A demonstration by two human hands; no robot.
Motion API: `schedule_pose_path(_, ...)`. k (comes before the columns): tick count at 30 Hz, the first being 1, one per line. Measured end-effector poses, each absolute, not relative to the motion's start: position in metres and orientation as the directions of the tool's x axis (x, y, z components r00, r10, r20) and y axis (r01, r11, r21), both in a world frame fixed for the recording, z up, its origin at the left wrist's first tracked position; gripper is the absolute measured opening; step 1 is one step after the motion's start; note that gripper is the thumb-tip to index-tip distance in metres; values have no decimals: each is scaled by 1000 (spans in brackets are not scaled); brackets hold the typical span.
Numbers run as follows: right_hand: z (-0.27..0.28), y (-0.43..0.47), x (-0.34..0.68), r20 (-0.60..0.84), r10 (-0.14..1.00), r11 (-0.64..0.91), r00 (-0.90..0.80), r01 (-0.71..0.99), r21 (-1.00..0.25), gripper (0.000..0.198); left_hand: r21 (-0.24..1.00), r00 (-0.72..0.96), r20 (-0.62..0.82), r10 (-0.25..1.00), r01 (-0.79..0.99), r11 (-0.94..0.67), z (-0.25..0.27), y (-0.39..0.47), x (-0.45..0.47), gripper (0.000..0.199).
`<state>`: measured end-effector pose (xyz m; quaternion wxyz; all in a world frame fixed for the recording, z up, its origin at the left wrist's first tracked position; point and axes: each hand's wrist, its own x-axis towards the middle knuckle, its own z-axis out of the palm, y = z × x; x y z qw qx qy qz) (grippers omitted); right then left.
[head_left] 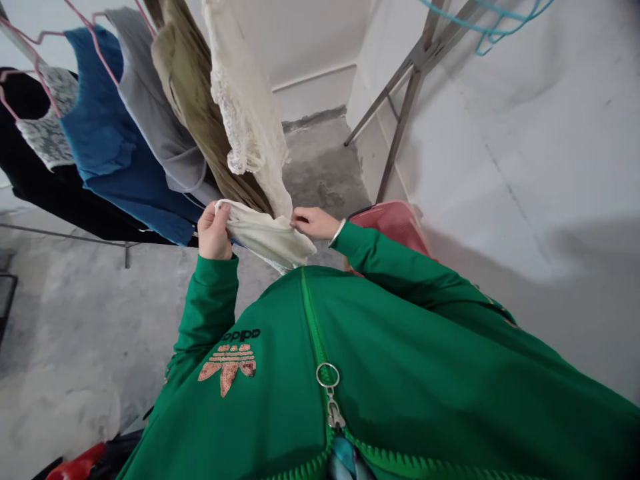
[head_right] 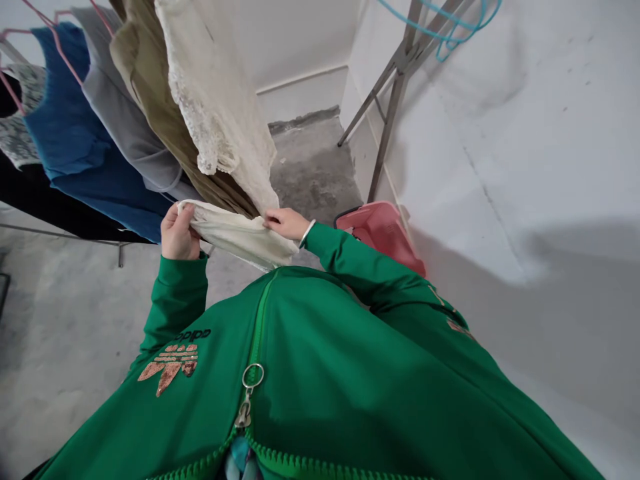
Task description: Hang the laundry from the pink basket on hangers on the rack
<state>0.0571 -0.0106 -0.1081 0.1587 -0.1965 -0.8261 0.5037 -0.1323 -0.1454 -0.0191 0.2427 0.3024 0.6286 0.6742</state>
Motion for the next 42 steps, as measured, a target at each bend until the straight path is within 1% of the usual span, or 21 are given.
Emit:
schedule_pose_path(2, -104, -7, 66, 140, 513, 436, -847, 116, -893, 16, 998, -693, 67, 718, 39, -56, -24, -147, -137, 31)
schedule_pose_path(4, -101, -8, 70, 179, 492, 416, -852, 49, -908, 14, 999, -676, 25, 737, 0, -34, -28, -148, -137, 32)
schedule_pose_path(6, -100, -13, 68, 160, 435, 368, -886, 13, -930, 15, 999, -657, 10, 754, -24, -34, -30, -148, -134, 32)
schedule_pose_path(9, -107, -27, 55, 110, 324, 324, -939, 1, -946, 28, 998, -624, 20, 781, -33, -53, -29, -145, -127, 32)
schedule_pose_path(11, -116, -35, 43, 120, 292, 307, -949, -26, -951, 37, 996, -609, 35, 793, -45, -78, -27, -145, -123, 32)
schedule_pose_path(14, -133, -41, 28, 148, 308, 283, -940, -58, -957, 48, 991, -604, 51, 795, -70, -116, -24, -146, -120, 33)
schedule_pose_path(16, -141, -41, 22, 149, 340, 299, -929, -44, -953, 51, 989, -605, 45, 795, -85, -121, -23, -149, -119, 33)
schedule_pose_path(18, -147, -41, 19, 143, 377, 331, -915, -11, -944, 48, 988, -607, 34, 794, -99, -119, -22, -151, -118, 33)
schedule_pose_path(20, -149, -42, 18, 141, 393, 376, -909, 19, -926, 36, 987, -614, 27, 789, -110, -119, -21, -154, -117, 33)
schedule_pose_path(22, -150, -43, 17, 156, 377, 424, -913, 20, -905, 21, 987, -625, 24, 780, -110, -119, -21, -155, -117, 33)
schedule_pose_path(23, -150, -45, 18, 166, 355, 440, -920, 8, -898, 16, 987, -633, 25, 774, -105, -118, -21, -156, -118, 32)
schedule_pose_path(25, -150, -46, 22, 149, 314, 426, -938, -1, -905, 18, 990, -662, 37, 749, -79, -118, -25, -156, -122, 31)
schedule_pose_path(28, -146, -44, 36, 31, 286, 345, -958, 73, -936, 18, 995, -749, 61, 660, -8, -101, -35, -157, -134, 26)
schedule_pose_path(31, -135, -34, 57, -55, 292, 322, -955, 152, -934, 20, 1000, -849, -1, 529, 2, 5, -49, -159, -147, 20)
schedule_pose_path(33, -122, -26, 73, -99, 303, 406, -948, 222, -887, 23, 993, -876, -92, 474, -48, 104, -57, -162, -151, 17)
schedule_pose_path(34, -114, -21, 80, -125, 319, 480, -940, 274, -833, 24, 986, -875, -135, 465, -72, 150, -61, -164, -152, 16)
schedule_pose_path(36, -100, -14, 92, -138, 369, 646, -919, 360, -673, 25, 971, -851, -199, 485, -103, 218, -65, -168, -152, 15)
schedule_pose_path(38, -87, -9, 100, -74, 419, 759, -905, 394, -518, 22, 967, -819, -219, 531, -109, 230, -68, -171, -150, 17)
schedule_pose_path(39, -82, -6, 102, -18, 437, 791, -899, 393, -469, 20, 970, -797, -216, 564, -110, 216, -70, -172, -149, 19)
schedule_pose_path(40, -78, -4, 104, 46, 453, 808, -890, 389, -442, 18, 975, -765, -211, 609, -116, 191, -71, -173, -148, 21)
schedule_pose_path(42, -72, 2, 107, 173, 488, 817, -855, 378, -437, 16, 981, -667, -195, 719, -141, 136, -74, -173, -147, 26)
